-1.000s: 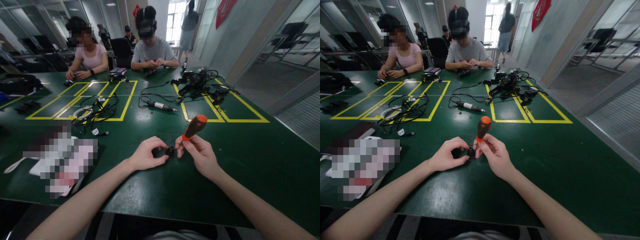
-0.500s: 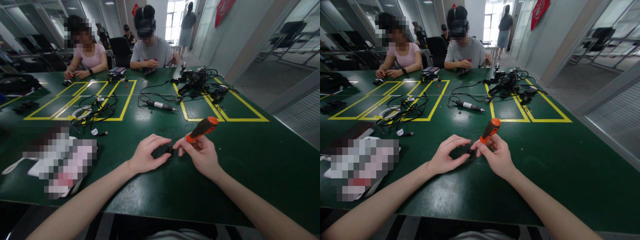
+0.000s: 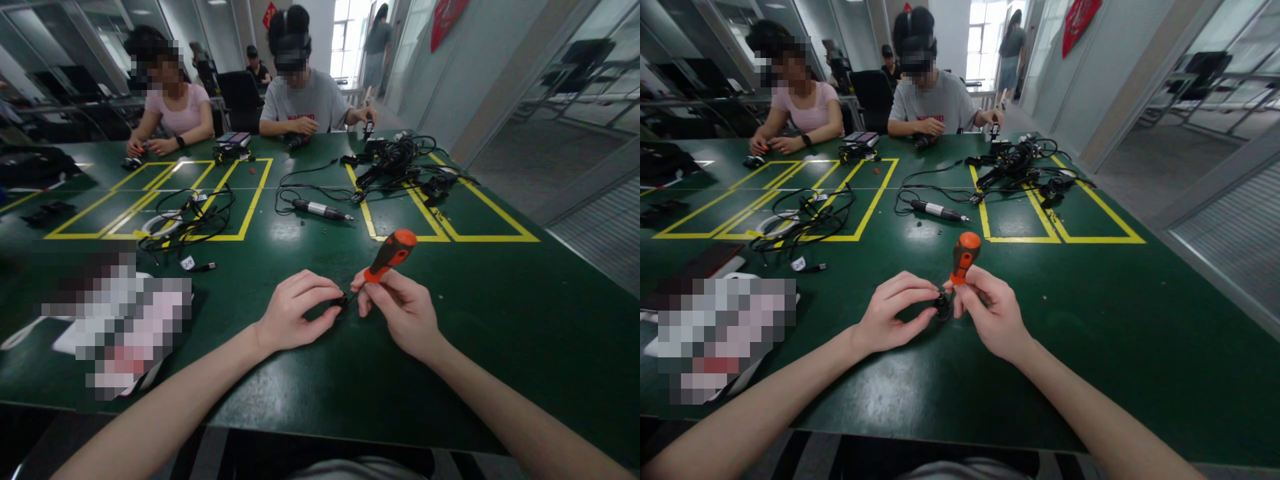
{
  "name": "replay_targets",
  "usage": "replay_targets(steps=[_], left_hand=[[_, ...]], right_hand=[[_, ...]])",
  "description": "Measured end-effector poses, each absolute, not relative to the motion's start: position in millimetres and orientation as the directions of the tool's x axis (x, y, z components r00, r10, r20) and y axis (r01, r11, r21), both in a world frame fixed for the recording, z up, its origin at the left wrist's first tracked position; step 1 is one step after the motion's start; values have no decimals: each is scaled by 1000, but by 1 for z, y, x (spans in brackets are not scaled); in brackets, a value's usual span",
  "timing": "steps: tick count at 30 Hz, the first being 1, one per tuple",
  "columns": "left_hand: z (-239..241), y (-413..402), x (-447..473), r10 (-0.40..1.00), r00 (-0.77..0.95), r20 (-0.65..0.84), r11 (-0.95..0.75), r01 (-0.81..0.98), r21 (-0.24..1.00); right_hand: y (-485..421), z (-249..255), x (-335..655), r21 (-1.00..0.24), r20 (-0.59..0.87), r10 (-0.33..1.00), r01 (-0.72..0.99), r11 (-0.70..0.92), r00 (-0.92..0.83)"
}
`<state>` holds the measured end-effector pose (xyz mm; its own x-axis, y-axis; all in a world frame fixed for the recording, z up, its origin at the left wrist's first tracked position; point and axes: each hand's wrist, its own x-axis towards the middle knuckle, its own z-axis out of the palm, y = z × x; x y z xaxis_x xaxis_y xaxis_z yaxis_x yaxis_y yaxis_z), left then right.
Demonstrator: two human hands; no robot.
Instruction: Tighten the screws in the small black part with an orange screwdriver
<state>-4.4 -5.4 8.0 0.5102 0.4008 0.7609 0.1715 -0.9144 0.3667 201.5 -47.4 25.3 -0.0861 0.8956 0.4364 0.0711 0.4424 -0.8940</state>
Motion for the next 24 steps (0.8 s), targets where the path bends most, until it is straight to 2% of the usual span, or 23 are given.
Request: replay_targets(steps=[3, 6, 10, 15, 24], left_hand=[[8, -5, -4, 418, 507, 754, -907, 182, 380], [7, -5, -6, 488, 549, 679, -867, 219, 447], [2, -3, -8, 597, 608, 524, -782, 295, 549], [-2, -1, -10, 647, 614, 451, -731, 334, 595], [-6, 1, -10, 663, 643, 383, -720, 407, 563]], right_hand=[[-48, 22, 202, -900, 433, 897, 8, 436, -90], [-48, 18, 202, -894, 447, 890, -24, 447, -85], [-47, 19, 202, -897, 439, 894, 20, 442, -87], [-47, 24, 201, -895, 440, 897, 61, 443, -48], [-46, 23, 201, -921, 390, 918, -13, 390, -72]])
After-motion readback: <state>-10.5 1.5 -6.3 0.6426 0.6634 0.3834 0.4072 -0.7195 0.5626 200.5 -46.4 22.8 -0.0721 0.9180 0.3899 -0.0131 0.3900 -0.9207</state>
